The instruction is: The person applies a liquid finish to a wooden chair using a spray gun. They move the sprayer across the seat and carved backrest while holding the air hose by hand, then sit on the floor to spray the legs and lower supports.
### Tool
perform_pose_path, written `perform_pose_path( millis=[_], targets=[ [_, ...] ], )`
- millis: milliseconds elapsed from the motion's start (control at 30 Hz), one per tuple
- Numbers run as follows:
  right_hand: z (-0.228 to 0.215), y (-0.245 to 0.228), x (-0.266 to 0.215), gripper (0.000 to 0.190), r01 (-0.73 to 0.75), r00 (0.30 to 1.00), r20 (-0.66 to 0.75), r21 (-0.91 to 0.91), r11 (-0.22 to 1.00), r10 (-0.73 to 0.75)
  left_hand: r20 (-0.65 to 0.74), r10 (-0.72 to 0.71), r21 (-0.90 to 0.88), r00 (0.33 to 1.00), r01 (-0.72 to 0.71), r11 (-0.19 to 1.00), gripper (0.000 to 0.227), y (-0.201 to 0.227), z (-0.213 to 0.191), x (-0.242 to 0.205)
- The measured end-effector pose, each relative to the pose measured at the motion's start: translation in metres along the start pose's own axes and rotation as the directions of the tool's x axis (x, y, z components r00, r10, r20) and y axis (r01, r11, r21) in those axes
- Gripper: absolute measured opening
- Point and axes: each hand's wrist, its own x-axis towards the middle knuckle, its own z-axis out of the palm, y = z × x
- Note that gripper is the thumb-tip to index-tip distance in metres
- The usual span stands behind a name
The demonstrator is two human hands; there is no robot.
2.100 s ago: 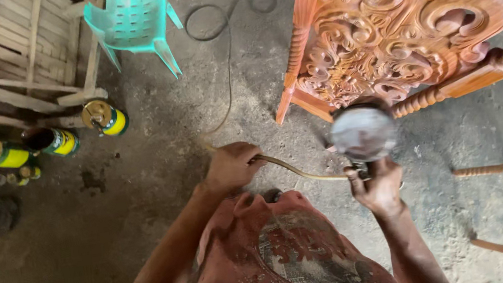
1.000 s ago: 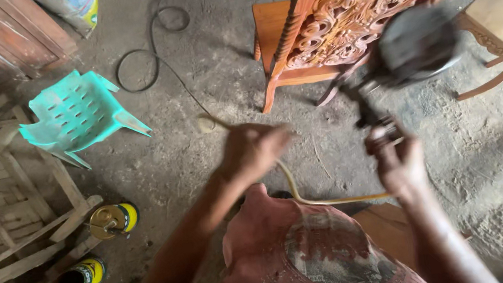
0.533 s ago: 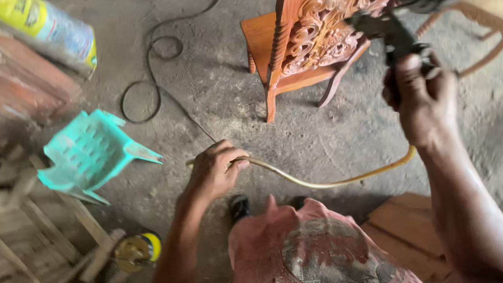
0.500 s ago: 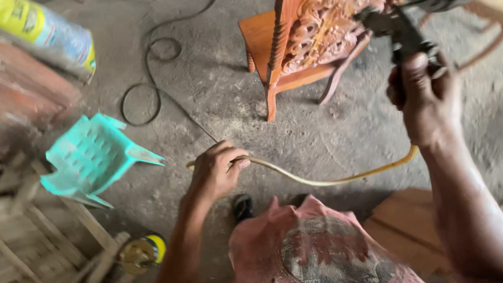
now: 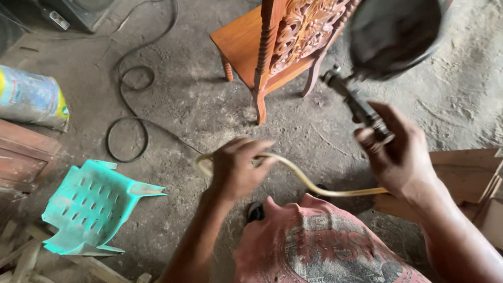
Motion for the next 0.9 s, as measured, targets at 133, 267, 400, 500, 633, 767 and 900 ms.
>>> perform_pose_path(
  millis=[133, 267, 400, 500, 633, 767, 900],
  targets=[
    [0.023, 0.001, 0.0, 0.046, 0.067, 0.994, 0.1, -0.127, 0.99, -0.054, -0.035, 0.239, 0.005, 0.97, -0.239, 0.971, 0.055, 0.042, 0.005, 0.027],
    [0.041, 0.01, -0.008, 0.041, 0.043, 0.991, 0.129, -0.092, 0.995, -0.031, -0.03, 0.337, -0.029, 0.941, -0.338, 0.941, 0.055, 0.07, -0.004, 0.04],
    [0.052, 0.019, -0.016, 0.036, 0.014, 0.981, 0.196, -0.107, 0.994, 0.008, -0.024, 0.362, 0.009, 0.932, -0.362, 0.932, 0.049, 0.067, -0.006, 0.046],
    [0.06, 0.024, -0.021, 0.033, -0.118, 0.958, 0.258, -0.047, 0.992, 0.126, 0.061, 0.357, 0.007, 0.932, -0.358, 0.934, 0.049, 0.059, -0.005, 0.044],
    [0.069, 0.031, -0.022, 0.043, -0.129, 0.952, 0.281, 0.006, 0.992, 0.122, 0.07, 0.369, -0.068, 0.927, -0.364, 0.929, 0.047, 0.054, -0.004, 0.04],
    [0.074, 0.035, -0.021, 0.054, -0.094, 0.949, 0.3, -0.042, 0.995, 0.103, 0.023, 0.384, -0.106, 0.923, -0.379, 0.919, 0.042, 0.048, -0.005, 0.034],
    [0.077, 0.035, -0.018, 0.052, -0.02, 0.956, 0.292, 0.045, 0.999, 0.006, -0.054, 0.373, -0.03, 0.926, -0.375, 0.927, 0.043, 0.037, 0.011, 0.025]
  ],
)
